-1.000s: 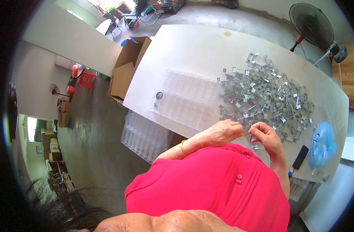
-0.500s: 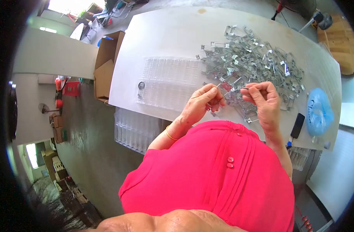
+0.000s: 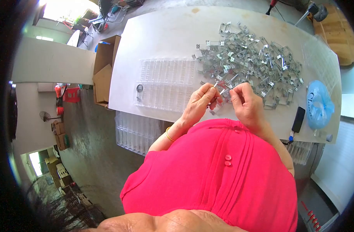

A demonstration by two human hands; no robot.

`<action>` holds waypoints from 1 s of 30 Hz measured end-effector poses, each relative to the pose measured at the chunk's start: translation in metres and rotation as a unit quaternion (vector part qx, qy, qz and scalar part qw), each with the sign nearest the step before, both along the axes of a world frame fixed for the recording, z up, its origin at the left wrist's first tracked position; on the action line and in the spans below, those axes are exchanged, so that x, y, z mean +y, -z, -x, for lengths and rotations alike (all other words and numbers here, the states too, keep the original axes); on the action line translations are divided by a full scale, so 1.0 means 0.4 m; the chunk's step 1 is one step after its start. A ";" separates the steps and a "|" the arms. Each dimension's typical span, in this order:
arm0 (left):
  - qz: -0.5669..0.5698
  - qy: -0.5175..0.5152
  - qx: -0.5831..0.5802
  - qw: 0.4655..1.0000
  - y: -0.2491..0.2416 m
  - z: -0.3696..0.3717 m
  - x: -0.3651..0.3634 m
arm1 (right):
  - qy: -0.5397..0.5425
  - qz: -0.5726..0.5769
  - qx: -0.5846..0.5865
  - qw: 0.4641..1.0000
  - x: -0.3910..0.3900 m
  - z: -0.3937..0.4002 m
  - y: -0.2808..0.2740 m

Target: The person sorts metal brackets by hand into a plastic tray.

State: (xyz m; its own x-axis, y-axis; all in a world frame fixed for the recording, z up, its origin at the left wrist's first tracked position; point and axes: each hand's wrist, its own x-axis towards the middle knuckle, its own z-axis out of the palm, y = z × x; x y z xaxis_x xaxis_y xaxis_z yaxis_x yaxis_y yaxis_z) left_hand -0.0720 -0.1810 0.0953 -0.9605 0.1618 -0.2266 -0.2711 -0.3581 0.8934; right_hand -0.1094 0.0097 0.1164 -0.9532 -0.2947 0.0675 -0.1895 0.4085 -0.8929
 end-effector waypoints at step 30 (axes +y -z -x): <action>0.205 0.167 0.142 0.954 -0.013 -0.016 -0.013 | -0.039 0.061 0.134 0.988 0.019 -0.006 -0.003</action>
